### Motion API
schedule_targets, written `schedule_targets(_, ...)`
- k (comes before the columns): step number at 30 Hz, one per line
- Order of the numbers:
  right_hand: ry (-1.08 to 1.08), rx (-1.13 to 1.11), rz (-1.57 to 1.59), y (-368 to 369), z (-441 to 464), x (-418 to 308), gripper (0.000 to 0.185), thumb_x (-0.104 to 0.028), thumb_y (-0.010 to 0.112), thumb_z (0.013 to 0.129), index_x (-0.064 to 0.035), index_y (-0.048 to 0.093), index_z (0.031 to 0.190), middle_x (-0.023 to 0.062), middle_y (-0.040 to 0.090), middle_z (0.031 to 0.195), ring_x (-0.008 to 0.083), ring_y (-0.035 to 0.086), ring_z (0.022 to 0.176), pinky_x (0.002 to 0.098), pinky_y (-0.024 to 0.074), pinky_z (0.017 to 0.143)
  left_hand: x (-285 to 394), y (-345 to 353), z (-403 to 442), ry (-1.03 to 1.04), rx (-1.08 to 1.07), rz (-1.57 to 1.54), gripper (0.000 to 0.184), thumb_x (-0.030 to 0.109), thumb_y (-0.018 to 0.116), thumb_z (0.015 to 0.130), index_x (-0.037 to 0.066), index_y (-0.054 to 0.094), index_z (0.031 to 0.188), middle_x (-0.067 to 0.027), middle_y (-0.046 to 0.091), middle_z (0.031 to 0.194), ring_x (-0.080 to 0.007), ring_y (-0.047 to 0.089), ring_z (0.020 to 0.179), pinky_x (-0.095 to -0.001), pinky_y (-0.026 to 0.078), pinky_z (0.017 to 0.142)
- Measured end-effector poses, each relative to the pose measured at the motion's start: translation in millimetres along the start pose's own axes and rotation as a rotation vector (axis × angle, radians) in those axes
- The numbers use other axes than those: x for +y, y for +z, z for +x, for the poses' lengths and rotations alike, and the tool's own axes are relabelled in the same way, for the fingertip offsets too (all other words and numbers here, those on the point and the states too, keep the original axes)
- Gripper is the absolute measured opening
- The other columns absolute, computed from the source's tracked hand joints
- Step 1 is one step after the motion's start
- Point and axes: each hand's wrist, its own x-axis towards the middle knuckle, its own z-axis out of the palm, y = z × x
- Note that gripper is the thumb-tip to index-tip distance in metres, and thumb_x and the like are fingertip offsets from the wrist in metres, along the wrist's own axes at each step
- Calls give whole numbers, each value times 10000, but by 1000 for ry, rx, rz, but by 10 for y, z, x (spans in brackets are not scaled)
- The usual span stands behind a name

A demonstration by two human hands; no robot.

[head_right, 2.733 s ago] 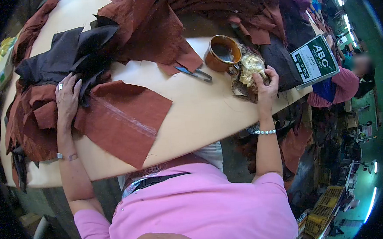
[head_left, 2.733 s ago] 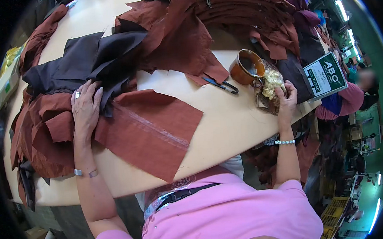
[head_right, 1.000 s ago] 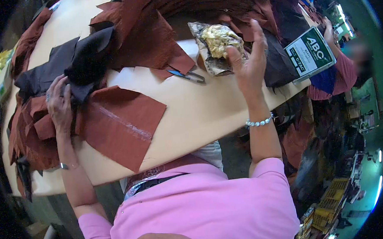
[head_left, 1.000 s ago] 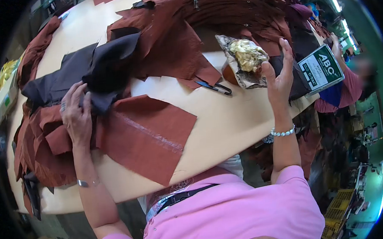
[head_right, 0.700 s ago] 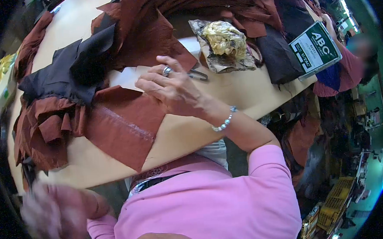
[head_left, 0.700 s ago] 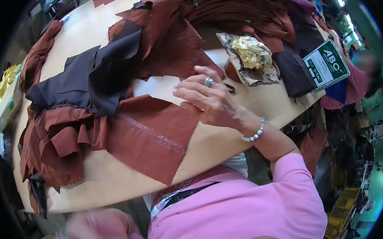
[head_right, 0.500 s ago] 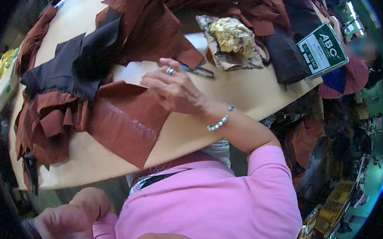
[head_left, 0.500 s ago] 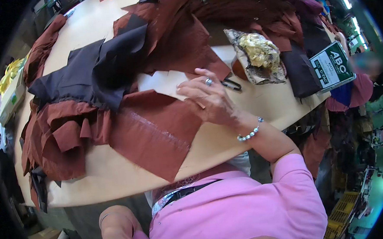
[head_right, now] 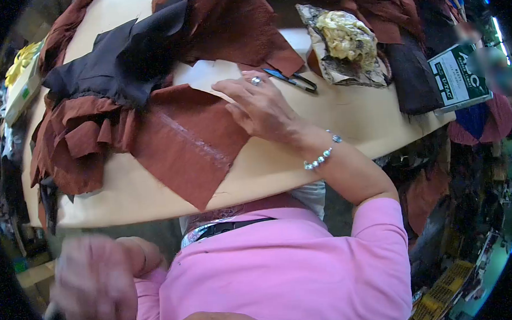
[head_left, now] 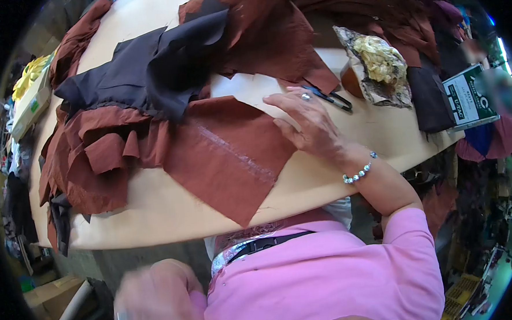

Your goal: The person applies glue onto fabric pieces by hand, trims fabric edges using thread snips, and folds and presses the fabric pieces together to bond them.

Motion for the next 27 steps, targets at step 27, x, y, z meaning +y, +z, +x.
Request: schedule_targets(27, 556, 11, 569, 1117, 1196, 105, 632, -41, 559, 770, -18, 270, 1331, 221, 613, 842, 376, 612, 857, 422, 460, 798, -1378, 170, -951, -484, -588, 581, 307, 70, 539, 850, 42, 509, 1154, -153, 463, 1230, -349, 440, 1153, -417, 365, 981)
